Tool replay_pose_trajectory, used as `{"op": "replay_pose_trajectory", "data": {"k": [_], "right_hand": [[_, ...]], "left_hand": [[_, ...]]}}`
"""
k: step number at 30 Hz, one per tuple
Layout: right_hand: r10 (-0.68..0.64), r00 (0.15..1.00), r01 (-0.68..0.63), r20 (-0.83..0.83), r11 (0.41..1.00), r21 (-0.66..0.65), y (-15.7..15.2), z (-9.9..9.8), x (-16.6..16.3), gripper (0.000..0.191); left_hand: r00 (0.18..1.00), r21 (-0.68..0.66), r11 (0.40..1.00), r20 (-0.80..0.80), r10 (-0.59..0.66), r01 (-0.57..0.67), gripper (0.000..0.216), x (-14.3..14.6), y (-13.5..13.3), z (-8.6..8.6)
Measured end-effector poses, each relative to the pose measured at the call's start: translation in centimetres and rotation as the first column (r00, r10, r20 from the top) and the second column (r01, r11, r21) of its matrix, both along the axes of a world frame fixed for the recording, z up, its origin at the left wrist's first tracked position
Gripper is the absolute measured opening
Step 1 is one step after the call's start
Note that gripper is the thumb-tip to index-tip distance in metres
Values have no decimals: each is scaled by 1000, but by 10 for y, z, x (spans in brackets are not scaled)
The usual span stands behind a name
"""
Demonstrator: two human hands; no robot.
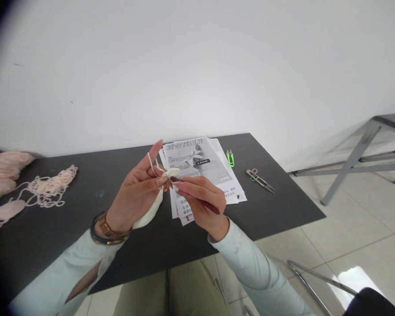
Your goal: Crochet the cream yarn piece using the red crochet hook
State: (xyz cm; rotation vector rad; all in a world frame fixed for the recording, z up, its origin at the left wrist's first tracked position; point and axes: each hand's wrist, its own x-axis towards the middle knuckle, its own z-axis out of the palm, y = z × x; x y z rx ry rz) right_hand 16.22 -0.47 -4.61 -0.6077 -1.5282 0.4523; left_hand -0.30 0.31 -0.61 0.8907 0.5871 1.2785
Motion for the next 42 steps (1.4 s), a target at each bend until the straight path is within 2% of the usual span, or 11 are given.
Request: {"op": "replay_pose_trajectory", "data": {"k": [2,4,7,10,14,20,30,34,42], "right_hand": [[72,980,-106,-185,977,-184,1,0,-5,24],[127,928,-241,-349,921,-306,3,0,-8,14],[155,860,-372,-486,842,-390,5,2,-9,12],[119,824,-405,-554,807,-429,5,6,-9,12],[70,820,-381,-569,808,-449,5,11,-7,14],[72,816,-385,-574,808,-445,5,9,-3,15],[49,768,-469,-639,722,-509,5,13,0,17],[71,783,-458,-619,739,-494,5,12,3,18],[210,785,-492,-582,783,-381,9,13,9,12]], "left_hand": [[1000,-14,1000,-4,-17,16,76,-1,0,0],[999,-15,999,12,-36,37,72,-1,1,0],[998,10,999,31,-50,50,69,-1,1,-1],[999,21,999,10,-30,30,69,-2,2,-1],[1000,31,999,-19,-21,21,71,-4,3,-1],[997,26,997,-5,-72,72,69,-8,4,-1],[987,-5,987,4,-163,163,66,-13,7,1],[978,-39,977,17,-210,210,67,-14,7,3],[939,-111,936,124,-320,334,69,-16,8,4]]}}
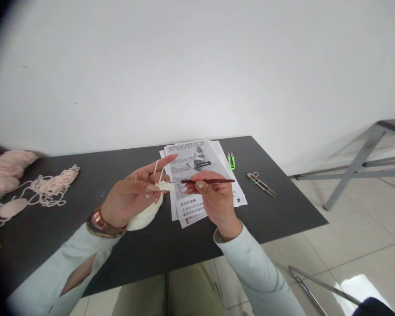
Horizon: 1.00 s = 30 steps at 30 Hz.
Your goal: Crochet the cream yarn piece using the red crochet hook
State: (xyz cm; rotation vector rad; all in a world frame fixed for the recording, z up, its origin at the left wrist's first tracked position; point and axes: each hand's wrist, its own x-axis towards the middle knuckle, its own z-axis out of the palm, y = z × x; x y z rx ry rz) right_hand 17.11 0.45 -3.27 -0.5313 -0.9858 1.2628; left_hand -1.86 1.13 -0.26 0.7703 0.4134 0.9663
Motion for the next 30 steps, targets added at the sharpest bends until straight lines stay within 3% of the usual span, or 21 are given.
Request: {"op": "replay_pose_trajectory", "data": {"k": [8,17,25,30], "right_hand": [[56,998,-57,13,995,82,1,1,1,6],[59,998,-61,34,996,64,1,1,3,8],[26,999,-27,39,1000,4,3,2,4,10],[36,999,-36,26,999,11,2,0,3,8]], "left_hand": [[998,-48,997,34,-53,55,69,-1,0,0],[995,-58,994,16,-97,98,71,-3,0,0],[980,172,985,-189,60,-27,70,-3,-2,0],[974,184,981,-206,95,-57,72,-1,-3,1]]}}
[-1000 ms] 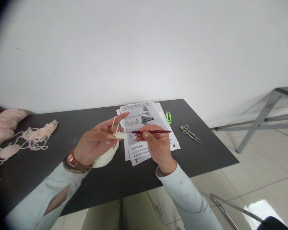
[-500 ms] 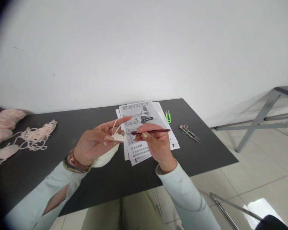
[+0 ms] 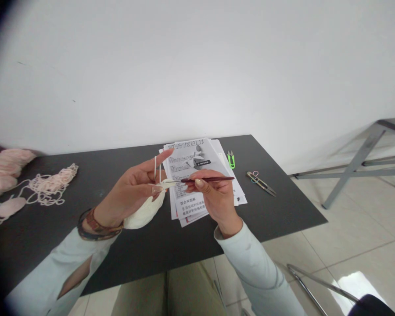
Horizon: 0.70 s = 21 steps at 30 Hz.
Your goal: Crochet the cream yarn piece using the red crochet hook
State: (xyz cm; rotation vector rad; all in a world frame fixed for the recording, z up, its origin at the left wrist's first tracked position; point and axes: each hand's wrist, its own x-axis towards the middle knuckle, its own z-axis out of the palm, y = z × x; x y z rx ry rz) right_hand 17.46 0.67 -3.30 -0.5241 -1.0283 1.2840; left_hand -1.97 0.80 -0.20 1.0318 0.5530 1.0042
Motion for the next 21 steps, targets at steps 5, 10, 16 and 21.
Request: {"op": "replay_pose_trajectory", "data": {"k": [5,10,16,21], "right_hand": [[20,1000,-20,-2,1000,-21,0,-3,-1,8],[28,1000,-27,6,999,-37,0,-2,-4,11],[40,998,-40,45,999,3,0,1,0,12],[60,994,-65,92,997,49,0,0,4,9]], "left_hand": [[991,-185,979,123,-58,80,69,1,0,4],[956,-301,934,272,-107,190,71,2,0,3],[951,-354,907,279,-130,228,70,2,1,1],[964,-317,922,212,-162,224,66,1,1,1]]}}
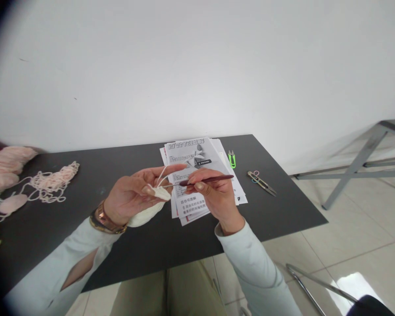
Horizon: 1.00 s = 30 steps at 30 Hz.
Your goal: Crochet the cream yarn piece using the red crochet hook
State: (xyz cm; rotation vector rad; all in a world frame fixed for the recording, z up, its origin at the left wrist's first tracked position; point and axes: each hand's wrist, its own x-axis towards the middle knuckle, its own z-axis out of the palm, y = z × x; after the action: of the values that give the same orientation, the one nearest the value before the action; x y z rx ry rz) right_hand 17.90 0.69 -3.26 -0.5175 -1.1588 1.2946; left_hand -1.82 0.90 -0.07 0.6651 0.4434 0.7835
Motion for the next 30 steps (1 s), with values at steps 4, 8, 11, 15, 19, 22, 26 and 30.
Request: {"op": "replay_pose_trajectory", "data": {"k": [4,8,11,15,19,22,26,30], "right_hand": [[-32,999,32,3,999,-9,1,1,1,13],[-38,999,36,-27,997,-63,1,1,0,16],[-13,998,4,-59,990,-139,2,0,0,16],[82,988,-117,-135,953,-280,4,0,-3,19],[117,963,-211,-242,887,-410,7,-1,-7,19],[96,959,-214,-268,862,-460,9,-2,-11,20],[46,976,-135,-213,895,-425,8,-3,-15,22],[-33,989,-23,-143,927,-376,6,-4,-17,20]], "left_hand": [[999,37,999,-28,-34,35,68,-2,2,-1],[998,47,998,-52,-47,49,66,-3,2,-3],[998,78,997,-65,-19,24,65,-3,0,0],[995,172,985,-96,41,-24,62,-2,-3,3],[973,339,933,-148,179,-120,65,0,-3,-4],[941,419,889,-188,282,-183,70,6,-2,-10],[894,458,857,-243,377,-237,69,11,-2,-13],[787,625,751,-345,511,-213,61,8,-2,-13]]}}
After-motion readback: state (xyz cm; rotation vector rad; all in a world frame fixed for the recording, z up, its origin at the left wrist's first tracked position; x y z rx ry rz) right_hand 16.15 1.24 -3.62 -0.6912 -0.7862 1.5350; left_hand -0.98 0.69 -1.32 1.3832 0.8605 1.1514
